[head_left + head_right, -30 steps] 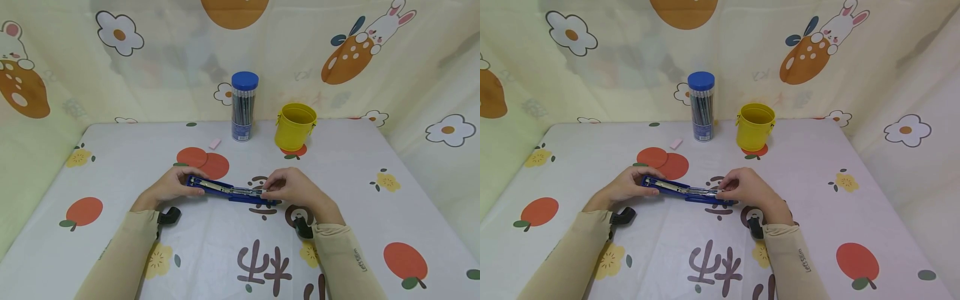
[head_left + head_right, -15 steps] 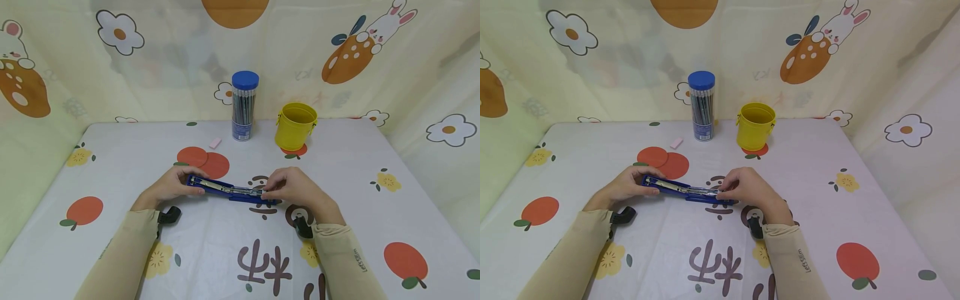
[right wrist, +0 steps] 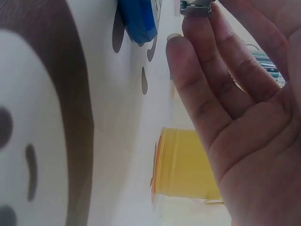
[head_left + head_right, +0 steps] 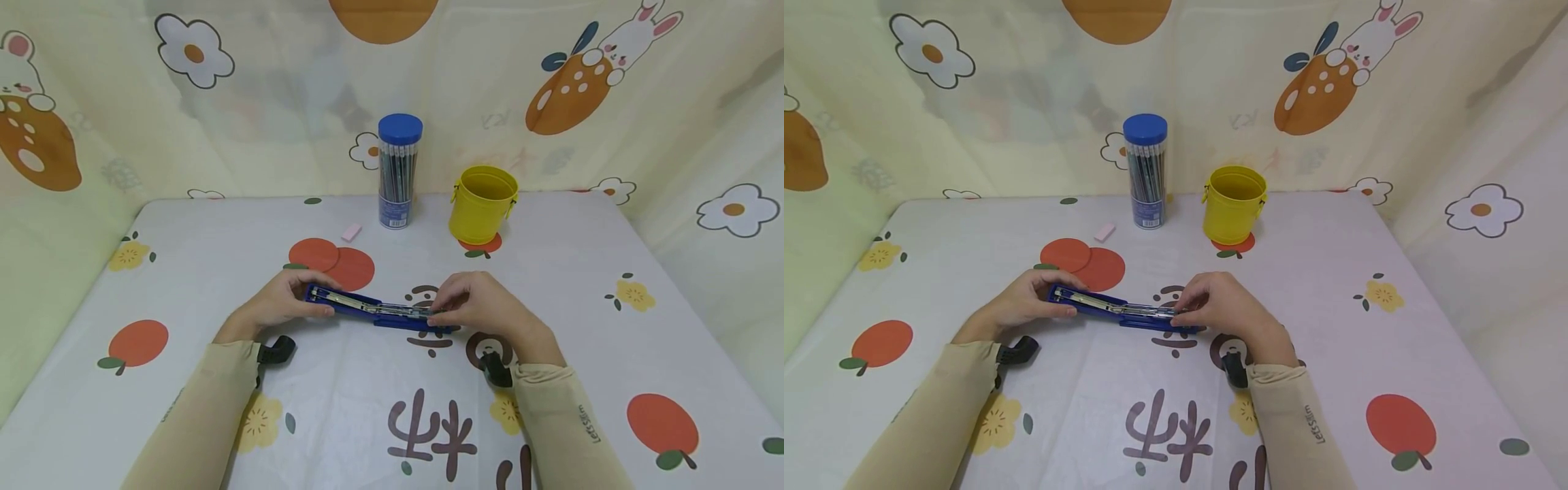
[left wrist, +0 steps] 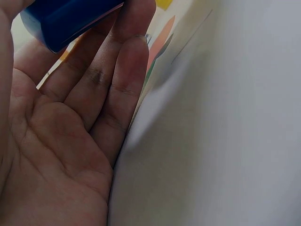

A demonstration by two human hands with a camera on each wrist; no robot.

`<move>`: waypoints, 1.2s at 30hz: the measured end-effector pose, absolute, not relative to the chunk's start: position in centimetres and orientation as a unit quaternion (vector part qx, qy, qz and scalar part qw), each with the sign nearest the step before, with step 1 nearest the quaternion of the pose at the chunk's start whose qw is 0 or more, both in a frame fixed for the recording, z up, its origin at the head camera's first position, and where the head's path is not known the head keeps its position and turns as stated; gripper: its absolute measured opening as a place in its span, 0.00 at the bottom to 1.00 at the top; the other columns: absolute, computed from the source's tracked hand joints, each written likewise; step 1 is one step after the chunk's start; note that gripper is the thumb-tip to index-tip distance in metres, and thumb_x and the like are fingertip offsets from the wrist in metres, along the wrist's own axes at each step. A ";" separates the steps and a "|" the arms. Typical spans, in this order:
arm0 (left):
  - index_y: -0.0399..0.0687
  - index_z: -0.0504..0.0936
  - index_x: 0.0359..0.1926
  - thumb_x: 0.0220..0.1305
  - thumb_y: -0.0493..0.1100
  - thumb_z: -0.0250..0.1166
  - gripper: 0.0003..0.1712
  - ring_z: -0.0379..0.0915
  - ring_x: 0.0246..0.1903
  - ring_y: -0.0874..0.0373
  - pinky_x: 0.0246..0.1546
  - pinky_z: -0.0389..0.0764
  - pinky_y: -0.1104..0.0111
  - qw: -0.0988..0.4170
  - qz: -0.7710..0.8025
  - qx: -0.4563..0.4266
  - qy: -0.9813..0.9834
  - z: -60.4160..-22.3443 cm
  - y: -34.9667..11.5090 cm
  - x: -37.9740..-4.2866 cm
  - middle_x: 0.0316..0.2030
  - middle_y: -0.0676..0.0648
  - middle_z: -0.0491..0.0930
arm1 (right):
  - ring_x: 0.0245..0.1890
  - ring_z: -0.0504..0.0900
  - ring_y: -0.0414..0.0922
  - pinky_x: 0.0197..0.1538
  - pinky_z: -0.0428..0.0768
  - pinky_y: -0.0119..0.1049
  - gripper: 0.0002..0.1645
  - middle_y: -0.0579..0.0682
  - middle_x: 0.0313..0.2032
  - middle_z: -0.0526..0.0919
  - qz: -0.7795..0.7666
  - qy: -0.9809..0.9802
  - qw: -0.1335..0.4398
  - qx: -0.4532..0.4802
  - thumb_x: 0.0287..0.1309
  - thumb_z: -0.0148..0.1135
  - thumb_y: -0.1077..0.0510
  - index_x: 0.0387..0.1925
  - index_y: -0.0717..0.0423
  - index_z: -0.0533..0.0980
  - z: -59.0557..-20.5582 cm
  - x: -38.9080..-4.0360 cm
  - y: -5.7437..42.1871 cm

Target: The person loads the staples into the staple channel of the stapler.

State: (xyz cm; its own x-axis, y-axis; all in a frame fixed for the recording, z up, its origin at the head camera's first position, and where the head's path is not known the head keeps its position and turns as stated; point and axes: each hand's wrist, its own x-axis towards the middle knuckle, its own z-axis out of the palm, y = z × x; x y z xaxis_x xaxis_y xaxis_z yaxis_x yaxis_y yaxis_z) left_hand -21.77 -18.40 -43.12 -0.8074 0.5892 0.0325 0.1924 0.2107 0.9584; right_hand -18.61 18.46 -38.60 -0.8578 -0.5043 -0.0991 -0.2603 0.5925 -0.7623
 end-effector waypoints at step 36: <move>0.45 0.86 0.51 0.54 0.37 0.78 0.21 0.76 0.46 0.49 0.44 0.76 0.67 0.170 0.562 0.247 0.771 -42.8 -18.3 -21.6 0.47 0.46 0.85 | 0.43 0.78 0.46 0.47 0.80 0.42 0.10 0.42 0.40 0.84 -0.376 0.880 0.166 -0.239 0.52 0.79 0.53 0.38 0.47 0.90 -39.2 -18.7 18.8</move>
State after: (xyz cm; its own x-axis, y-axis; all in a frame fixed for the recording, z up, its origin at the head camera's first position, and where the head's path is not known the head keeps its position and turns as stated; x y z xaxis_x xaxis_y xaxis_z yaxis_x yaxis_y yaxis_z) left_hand -21.64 -18.34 -42.82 -0.8197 0.5726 0.0155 0.1895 0.2455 0.9507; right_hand -18.68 18.77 -39.16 -0.8310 -0.5449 -0.1120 -0.2953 0.6028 -0.7413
